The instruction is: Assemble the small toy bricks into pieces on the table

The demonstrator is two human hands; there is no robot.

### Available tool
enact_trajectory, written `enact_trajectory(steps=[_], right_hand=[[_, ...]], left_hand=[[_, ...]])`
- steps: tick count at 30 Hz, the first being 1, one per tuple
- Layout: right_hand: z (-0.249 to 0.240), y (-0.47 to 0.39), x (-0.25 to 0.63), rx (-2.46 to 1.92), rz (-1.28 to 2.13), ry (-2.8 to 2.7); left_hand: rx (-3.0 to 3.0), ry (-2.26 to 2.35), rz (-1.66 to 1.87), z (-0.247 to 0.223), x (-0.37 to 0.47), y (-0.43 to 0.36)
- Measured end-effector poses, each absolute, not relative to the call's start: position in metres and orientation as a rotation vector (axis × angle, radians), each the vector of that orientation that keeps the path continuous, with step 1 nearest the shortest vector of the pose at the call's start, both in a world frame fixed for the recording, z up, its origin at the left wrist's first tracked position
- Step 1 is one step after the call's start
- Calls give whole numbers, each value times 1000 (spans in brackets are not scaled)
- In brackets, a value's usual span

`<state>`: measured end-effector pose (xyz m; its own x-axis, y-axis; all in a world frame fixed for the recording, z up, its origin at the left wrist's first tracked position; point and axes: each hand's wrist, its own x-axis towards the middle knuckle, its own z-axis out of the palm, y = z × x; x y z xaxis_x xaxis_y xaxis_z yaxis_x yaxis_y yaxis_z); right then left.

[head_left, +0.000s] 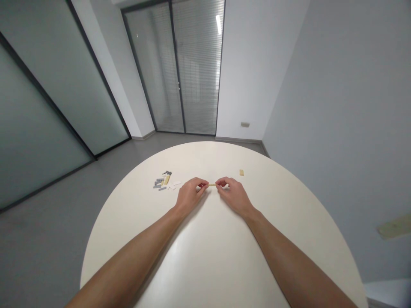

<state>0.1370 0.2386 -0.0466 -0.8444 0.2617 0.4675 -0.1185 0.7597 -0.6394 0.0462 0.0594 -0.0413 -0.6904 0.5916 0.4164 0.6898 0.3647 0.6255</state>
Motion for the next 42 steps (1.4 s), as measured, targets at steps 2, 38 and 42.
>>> enact_trajectory(steps=[2,38,42], right_hand=[[-48,239,137,-101,928,-2406],[-44,237,137,-109,921,-2416],[-45,237,137,-103,911,-2407]], left_hand=[[-1170,-2491,-1238,-42,46,59],[-1105,-2553,-1248,-43,44,60],[-1096,-2559,-1240,-42,44,60]])
